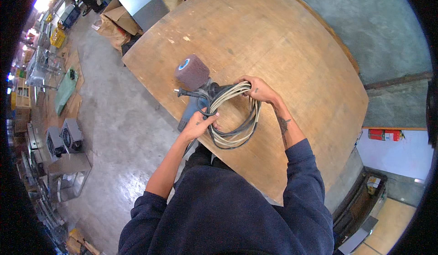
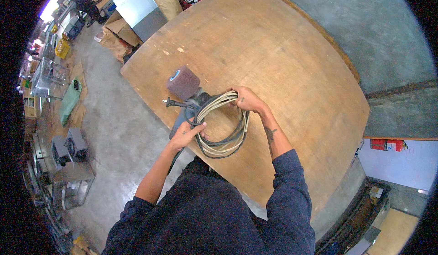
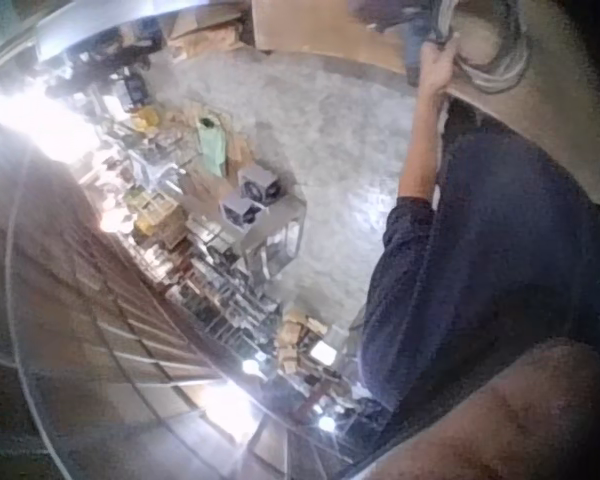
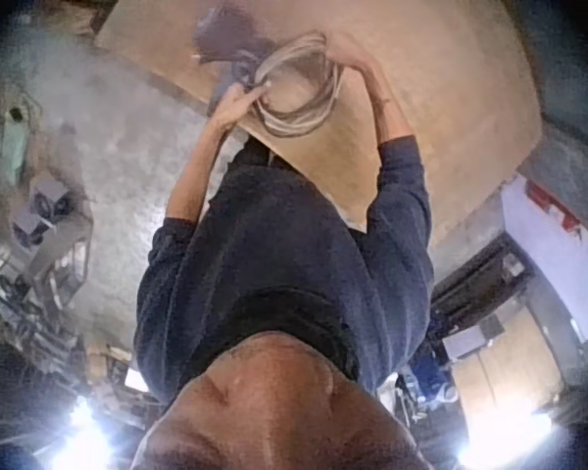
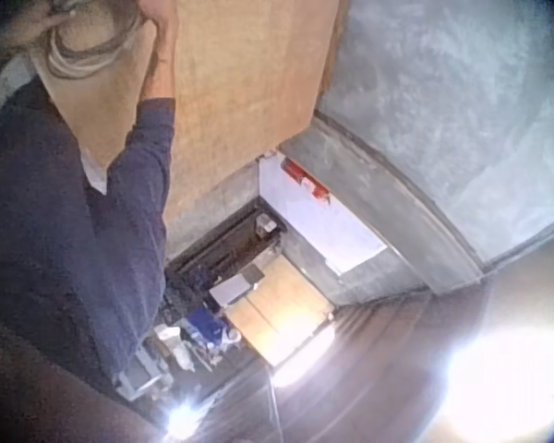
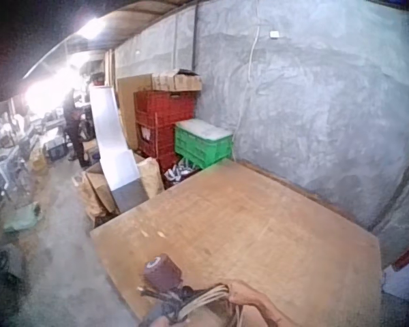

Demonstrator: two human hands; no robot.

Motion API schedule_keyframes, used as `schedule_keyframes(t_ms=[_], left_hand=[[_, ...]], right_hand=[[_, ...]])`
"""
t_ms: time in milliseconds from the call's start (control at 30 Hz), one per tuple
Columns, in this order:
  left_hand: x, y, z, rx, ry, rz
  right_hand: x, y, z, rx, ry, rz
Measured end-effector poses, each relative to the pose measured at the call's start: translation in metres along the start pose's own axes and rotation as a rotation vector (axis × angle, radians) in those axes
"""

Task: The person picks up a power tool and its cable, then coils the cable by hand on a wooden workbench. The person loops the cable repeatedly and secures it around the tool, leaving the coiled cable on the table.

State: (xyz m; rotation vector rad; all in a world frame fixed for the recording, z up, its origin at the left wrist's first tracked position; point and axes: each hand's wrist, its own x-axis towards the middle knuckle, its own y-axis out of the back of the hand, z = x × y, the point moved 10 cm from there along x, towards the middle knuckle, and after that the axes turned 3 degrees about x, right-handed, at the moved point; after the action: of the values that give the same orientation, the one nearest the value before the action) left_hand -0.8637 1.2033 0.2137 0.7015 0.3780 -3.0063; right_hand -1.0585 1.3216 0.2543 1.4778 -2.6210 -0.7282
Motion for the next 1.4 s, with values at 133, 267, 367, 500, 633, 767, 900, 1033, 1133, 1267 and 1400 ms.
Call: schedule_keyframes(t_ms=[133,267,367,500,633,767,900,1033,1133,1267,1400], left_hand=[[0.002,0.025,0.015,0.015,-0.116,0.128],[-0.014,0.065,0.024,0.105,-0.128,0.237],[-0.024,0.092,0.016,0.105,-0.087,0.247],[-0.029,0.110,-0.002,-0.024,-0.066,0.229],[-0.023,0.130,-0.028,-0.248,-0.003,0.282],[-0.025,0.140,-0.041,-0.377,0.096,0.346],[-0.027,0.143,-0.044,-0.273,0.052,0.366],[-0.033,0.137,-0.038,-0.234,0.062,0.444],[-0.032,0.138,-0.034,-0.167,0.037,0.442],[-0.029,0.143,-0.038,-0.049,-0.010,0.478],[-0.027,0.144,-0.049,-0.092,-0.012,0.513]], right_hand=[[0.031,-0.002,-0.014,0.014,0.086,0.015],[0.073,-0.021,-0.049,-0.081,0.135,-0.104],[0.095,-0.053,-0.069,-0.045,0.206,-0.225],[0.118,-0.075,-0.063,-0.130,0.135,-0.212],[0.137,-0.095,-0.047,-0.039,-0.067,-0.211],[0.142,-0.102,-0.012,0.146,-0.060,-0.276],[0.117,-0.097,-0.007,0.229,-0.176,-0.182],[0.105,-0.099,-0.008,0.303,-0.034,-0.039],[0.099,-0.098,0.004,0.162,0.070,0.008],[0.096,-0.096,0.018,-0.005,-0.038,-0.011],[0.091,-0.097,0.009,0.110,-0.046,0.017]])
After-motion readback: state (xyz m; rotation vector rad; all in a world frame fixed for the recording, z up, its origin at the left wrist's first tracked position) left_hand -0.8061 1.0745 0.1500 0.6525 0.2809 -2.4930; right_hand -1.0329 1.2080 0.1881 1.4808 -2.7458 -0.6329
